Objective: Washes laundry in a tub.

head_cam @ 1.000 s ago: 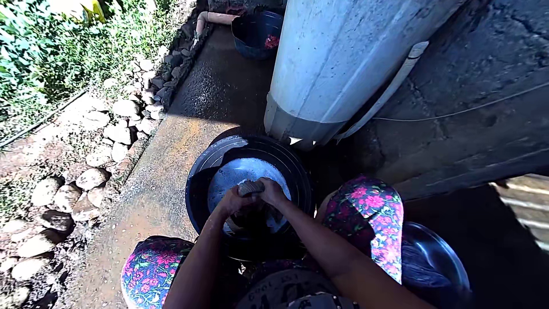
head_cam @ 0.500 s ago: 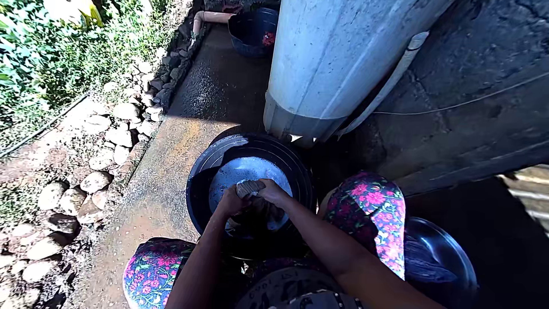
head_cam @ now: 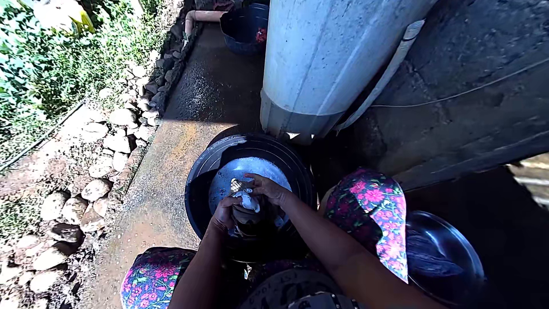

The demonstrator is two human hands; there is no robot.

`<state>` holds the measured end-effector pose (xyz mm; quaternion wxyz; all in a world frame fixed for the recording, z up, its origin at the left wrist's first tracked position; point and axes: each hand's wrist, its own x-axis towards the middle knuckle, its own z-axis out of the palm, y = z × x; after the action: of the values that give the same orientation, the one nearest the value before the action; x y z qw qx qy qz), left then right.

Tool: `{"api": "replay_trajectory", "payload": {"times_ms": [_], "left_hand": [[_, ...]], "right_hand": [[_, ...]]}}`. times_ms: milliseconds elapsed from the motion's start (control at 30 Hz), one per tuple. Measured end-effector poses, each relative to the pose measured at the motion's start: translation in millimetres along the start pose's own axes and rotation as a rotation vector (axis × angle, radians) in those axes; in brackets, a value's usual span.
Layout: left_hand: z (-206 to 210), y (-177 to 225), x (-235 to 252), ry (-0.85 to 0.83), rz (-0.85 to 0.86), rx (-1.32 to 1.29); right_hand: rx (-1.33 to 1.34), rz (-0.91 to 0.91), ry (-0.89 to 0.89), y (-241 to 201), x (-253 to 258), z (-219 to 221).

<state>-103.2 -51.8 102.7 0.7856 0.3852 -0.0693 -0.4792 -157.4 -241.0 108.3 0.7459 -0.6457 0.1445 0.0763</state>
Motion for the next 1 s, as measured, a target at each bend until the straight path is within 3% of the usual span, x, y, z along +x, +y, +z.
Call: {"api": "replay_trajectory", "payload": {"times_ms": [100, 267, 400, 500, 633, 700, 767, 900, 933, 1000], "left_hand": [[-1, 2, 1, 0.047, 0.075, -0.077], [-1, 4, 10, 0.254, 0.044, 0.036], [-3, 8, 9, 0.351, 0.036, -0.004], [1, 10, 6, 0.299, 0.074, -0.087], [-5, 7, 6, 0.179, 0.063, -0.090], [-5, 7, 6, 0.147, 0.043, -0.057], [-4, 5, 7, 0.143, 0.008, 0.096], [-4, 6, 15, 0.197, -0.029, 0.788], [-6, 4, 17, 0.248, -0.030, 0.873], [-6, 2, 17, 0.341, -0.033, 0.770]], "right_hand": [[-0.027, -0.141, 0.142, -5, -2, -1], [-0.444, -0.206, -0.057, -1, -4, -4], [-0.362, -0.186, 0.083, 9, -4, -15], [-0.395, -0.152, 0.034, 22, -2, -29], [-0.335, -0.036, 0.026, 9, -7, -15], [-0.288, -0.064, 0.005, 3, -7, -7], [-0.275, -0.127, 0.028, -1, -7, 1], [-0.233, -0.156, 0.131, -10, -6, 14], [-0.252, -0.167, 0.163, -10, -5, 17], [-0.274, -0.173, 0.222, -7, -3, 20]]}}
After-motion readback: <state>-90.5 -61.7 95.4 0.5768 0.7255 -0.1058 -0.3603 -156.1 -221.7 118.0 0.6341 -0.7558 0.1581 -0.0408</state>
